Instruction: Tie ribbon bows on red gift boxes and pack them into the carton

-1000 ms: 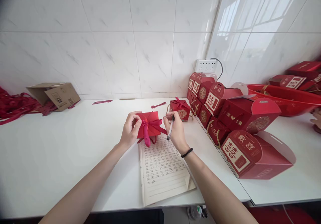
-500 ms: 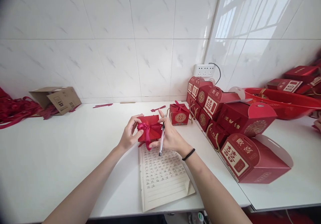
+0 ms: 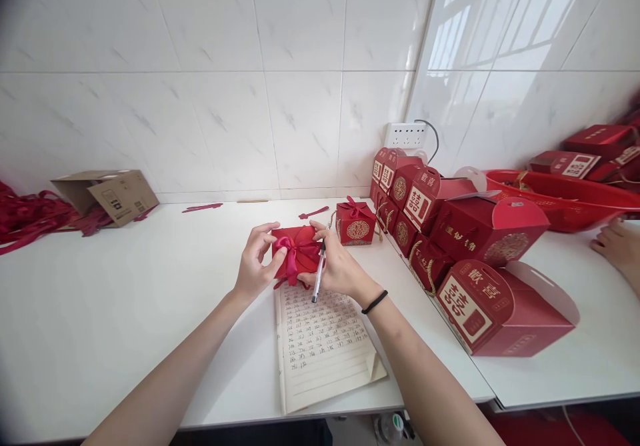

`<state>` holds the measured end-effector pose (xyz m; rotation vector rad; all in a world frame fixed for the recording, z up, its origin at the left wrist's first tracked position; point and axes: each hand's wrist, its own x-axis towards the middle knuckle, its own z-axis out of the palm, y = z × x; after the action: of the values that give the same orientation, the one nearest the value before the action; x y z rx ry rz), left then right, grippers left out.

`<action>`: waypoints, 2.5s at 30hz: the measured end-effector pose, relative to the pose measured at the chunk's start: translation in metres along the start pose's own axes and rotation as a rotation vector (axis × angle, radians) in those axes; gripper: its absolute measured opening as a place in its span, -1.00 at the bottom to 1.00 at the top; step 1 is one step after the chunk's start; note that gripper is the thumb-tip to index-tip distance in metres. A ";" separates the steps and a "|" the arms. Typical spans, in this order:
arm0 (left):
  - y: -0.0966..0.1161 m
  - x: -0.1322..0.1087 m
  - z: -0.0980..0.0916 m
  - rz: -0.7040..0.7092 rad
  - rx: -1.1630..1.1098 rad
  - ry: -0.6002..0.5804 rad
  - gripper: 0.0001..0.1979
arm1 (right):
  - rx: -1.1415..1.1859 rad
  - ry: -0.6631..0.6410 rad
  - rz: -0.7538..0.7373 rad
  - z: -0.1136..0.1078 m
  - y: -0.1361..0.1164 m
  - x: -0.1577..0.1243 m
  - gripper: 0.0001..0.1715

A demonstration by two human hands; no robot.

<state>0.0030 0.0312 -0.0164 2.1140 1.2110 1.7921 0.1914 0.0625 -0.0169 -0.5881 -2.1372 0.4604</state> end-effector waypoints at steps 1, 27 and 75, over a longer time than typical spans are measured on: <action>0.000 0.000 0.000 0.023 0.005 -0.008 -0.94 | -0.002 0.001 0.001 0.000 0.000 0.000 -0.35; 0.002 -0.001 0.002 -0.093 0.249 0.117 -0.86 | -0.039 -0.010 -0.007 0.000 -0.006 0.002 -0.39; 0.006 -0.002 0.008 -0.200 0.002 0.196 -0.87 | -0.038 0.005 -0.033 0.000 -0.003 0.001 -0.40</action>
<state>0.0127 0.0291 -0.0167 1.7777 1.4140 1.9398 0.1901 0.0603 -0.0148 -0.5743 -2.1518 0.4001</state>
